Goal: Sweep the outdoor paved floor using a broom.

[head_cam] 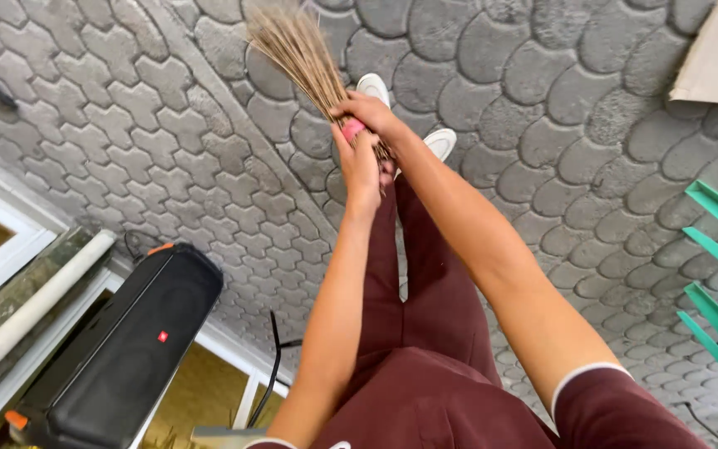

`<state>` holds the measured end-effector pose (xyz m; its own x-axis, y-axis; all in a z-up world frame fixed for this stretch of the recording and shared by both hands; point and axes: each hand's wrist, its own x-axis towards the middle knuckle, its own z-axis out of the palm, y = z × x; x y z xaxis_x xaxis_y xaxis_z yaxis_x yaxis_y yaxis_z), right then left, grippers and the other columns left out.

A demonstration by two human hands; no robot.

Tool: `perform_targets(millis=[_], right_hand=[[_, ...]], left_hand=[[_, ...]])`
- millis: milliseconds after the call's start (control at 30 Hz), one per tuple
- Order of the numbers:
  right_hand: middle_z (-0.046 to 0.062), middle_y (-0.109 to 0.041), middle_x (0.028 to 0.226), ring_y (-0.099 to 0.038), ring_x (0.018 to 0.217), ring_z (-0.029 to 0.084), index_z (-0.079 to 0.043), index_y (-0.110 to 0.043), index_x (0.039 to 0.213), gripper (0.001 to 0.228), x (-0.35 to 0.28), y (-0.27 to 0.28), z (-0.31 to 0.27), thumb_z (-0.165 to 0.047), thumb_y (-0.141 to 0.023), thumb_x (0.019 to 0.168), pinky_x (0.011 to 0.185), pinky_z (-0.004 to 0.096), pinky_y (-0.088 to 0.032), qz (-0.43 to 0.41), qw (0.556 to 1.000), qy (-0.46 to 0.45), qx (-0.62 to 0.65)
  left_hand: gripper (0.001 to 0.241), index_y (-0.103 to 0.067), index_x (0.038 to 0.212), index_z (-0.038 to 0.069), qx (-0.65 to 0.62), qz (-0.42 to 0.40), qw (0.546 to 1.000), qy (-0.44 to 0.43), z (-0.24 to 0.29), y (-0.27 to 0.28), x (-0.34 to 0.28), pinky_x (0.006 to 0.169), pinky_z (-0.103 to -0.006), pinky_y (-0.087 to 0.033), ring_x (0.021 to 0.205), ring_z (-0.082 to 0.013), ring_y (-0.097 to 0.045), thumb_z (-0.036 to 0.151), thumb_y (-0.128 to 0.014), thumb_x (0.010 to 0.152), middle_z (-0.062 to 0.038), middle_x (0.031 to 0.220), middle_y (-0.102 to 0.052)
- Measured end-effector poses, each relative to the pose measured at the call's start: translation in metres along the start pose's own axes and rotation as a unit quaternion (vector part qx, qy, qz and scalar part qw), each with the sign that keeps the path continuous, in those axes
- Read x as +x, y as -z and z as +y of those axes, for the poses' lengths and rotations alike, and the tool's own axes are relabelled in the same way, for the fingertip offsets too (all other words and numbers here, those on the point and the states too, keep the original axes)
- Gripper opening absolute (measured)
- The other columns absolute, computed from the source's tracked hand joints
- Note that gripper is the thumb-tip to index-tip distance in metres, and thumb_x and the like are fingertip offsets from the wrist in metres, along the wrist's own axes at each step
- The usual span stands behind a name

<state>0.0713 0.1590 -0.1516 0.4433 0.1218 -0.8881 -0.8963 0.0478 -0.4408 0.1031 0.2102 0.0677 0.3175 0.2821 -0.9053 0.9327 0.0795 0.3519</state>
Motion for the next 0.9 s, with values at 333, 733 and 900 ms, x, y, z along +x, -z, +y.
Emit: perform_targets(millis=[333, 733, 900], right_hand=[[0.000, -0.075, 0.088, -0.067, 0.078, 0.010, -0.011, -0.078, 0.091, 0.033, -0.029, 0.201, -0.086, -0.041, -0.074, 0.076, 0.073, 0.022, -0.058, 0.311, 0.947, 0.059, 0.044], [0.003, -0.072, 0.095, -0.065, 0.077, 0.010, -0.010, -0.071, 0.112, 0.028, 0.043, -0.044, -0.113, -0.027, -0.060, 0.092, 0.070, 0.022, -0.054, -0.067, 0.996, 0.049, -0.020], [-0.006, -0.076, 0.093, -0.065, 0.080, 0.004, -0.015, -0.081, 0.101, 0.031, -0.009, 0.081, -0.187, -0.036, -0.075, 0.080, 0.075, 0.017, -0.052, 0.134, 0.989, -0.045, 0.039]], left_hand=[[0.087, -0.023, 0.161, 0.021, 0.041, -0.362, 0.931, -0.024, 0.047, -0.107, 0.038, 0.030, -0.0317, -0.027, 0.034, -0.0170, -0.045, 0.022, -0.055, 0.080, -0.008, 0.056, -0.058], [0.059, -0.026, 0.143, 0.021, -0.048, -0.110, 0.992, -0.024, 0.091, 0.052, 0.051, 0.037, -0.0230, -0.034, 0.054, -0.0145, -0.051, 0.020, -0.051, 0.089, -0.014, 0.093, -0.059], [0.035, -0.040, 0.118, 0.016, -0.051, -0.239, 0.967, -0.068, 0.098, -0.057, 0.077, 0.026, -0.0287, -0.027, 0.036, -0.0181, -0.048, 0.012, -0.049, 0.085, -0.011, 0.070, -0.055]])
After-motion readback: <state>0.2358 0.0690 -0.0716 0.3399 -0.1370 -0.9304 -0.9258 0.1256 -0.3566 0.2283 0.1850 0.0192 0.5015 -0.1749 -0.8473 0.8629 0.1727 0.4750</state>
